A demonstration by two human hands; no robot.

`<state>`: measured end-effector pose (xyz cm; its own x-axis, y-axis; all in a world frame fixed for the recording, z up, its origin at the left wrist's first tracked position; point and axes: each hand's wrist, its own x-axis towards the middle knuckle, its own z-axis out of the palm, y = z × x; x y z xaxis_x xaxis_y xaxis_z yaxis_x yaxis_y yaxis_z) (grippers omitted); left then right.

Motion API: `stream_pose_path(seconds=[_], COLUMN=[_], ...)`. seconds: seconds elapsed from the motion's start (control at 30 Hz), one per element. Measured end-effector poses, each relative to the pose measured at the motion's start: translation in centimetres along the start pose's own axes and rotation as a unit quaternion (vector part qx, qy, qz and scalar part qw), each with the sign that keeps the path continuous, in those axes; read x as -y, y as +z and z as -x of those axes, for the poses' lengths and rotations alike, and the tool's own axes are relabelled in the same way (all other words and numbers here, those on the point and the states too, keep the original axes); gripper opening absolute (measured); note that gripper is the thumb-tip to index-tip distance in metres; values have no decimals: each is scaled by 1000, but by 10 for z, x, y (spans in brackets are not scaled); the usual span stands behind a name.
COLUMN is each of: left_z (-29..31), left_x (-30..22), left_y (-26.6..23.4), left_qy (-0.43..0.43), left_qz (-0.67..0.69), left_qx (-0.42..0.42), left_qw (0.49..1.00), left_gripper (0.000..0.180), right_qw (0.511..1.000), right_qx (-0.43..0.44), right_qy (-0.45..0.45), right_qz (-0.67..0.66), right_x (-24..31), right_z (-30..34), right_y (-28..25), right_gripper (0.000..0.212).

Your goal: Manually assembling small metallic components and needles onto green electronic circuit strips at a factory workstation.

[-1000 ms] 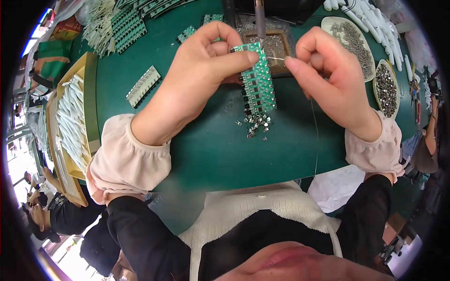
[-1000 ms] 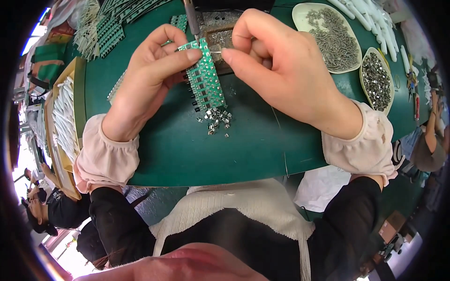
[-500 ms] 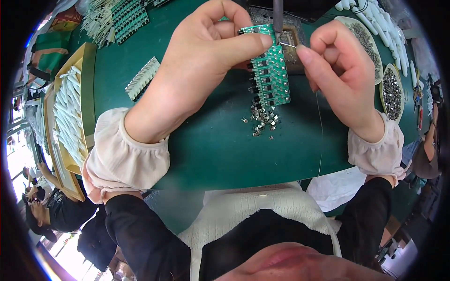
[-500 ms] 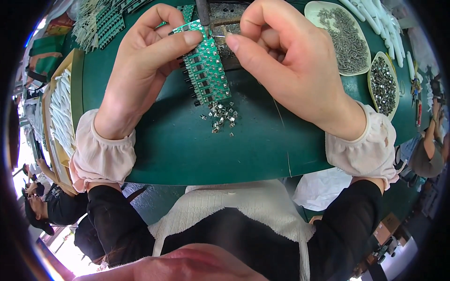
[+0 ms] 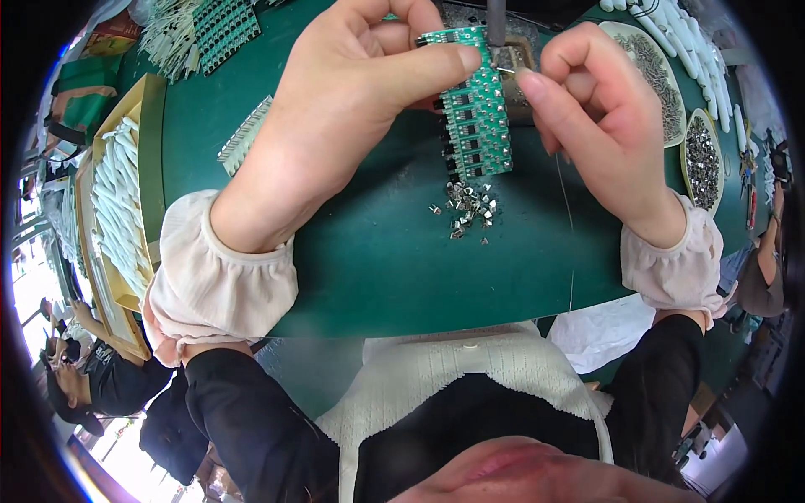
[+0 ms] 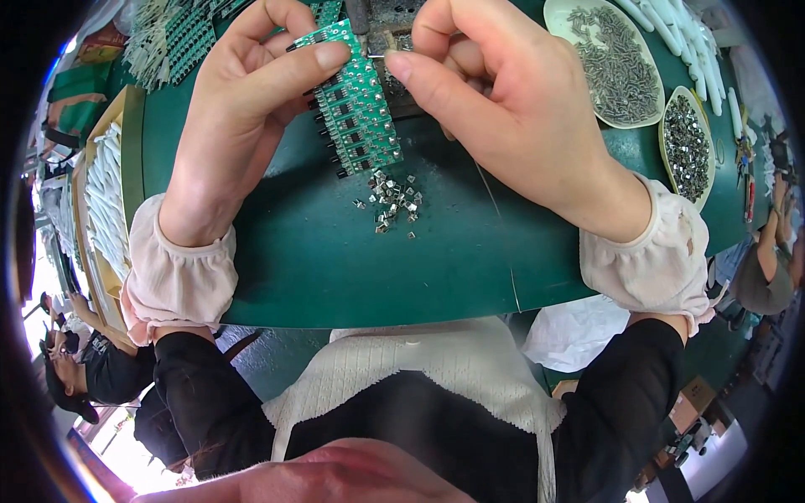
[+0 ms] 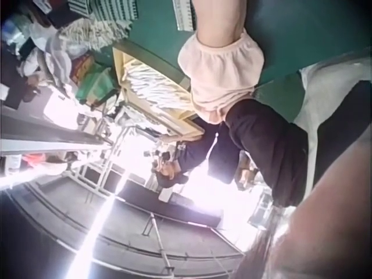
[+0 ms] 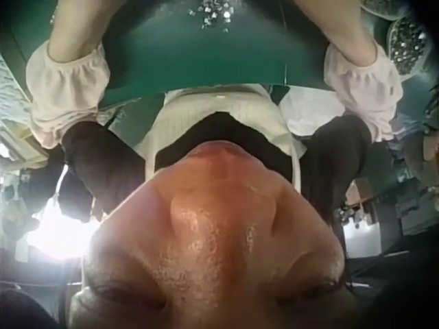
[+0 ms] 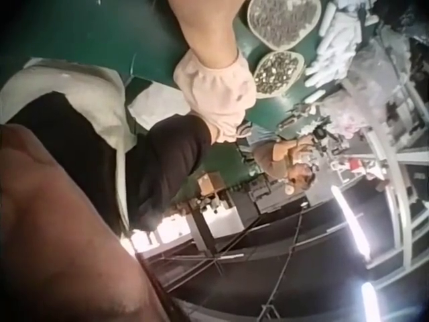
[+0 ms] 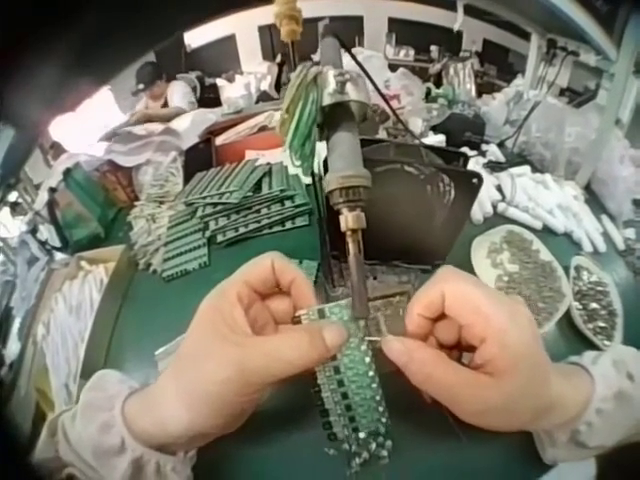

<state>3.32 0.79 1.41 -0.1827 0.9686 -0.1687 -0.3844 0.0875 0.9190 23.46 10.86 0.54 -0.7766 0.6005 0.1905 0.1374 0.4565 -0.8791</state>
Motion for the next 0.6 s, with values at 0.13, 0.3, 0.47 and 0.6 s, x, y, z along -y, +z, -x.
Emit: stream_pose_path(seconds=[0.13, 0.3, 0.47, 0.6], left_z=[-1, -2, 4, 4], left_x=[1, 0, 3, 3], left_y=[-3, -3, -6, -10], left_qy=[-4, -19, 37, -14], left_qz=[-18, -24, -91, -118], left_qx=[6, 5, 43, 83], left_qw=[1000, 1000, 994, 989], left_gripper=[25, 25, 18, 18], right_qw=[1000, 994, 986, 972], right_qx=[8, 50, 141, 186], right_qy=[3, 82, 81, 84], right_qz=[0, -44, -38, 115], right_x=[2, 11, 10, 13], right_z=[1, -1, 1, 7], right_y=[-1, -12, -23, -22], right_gripper=[14, 14, 16, 14])
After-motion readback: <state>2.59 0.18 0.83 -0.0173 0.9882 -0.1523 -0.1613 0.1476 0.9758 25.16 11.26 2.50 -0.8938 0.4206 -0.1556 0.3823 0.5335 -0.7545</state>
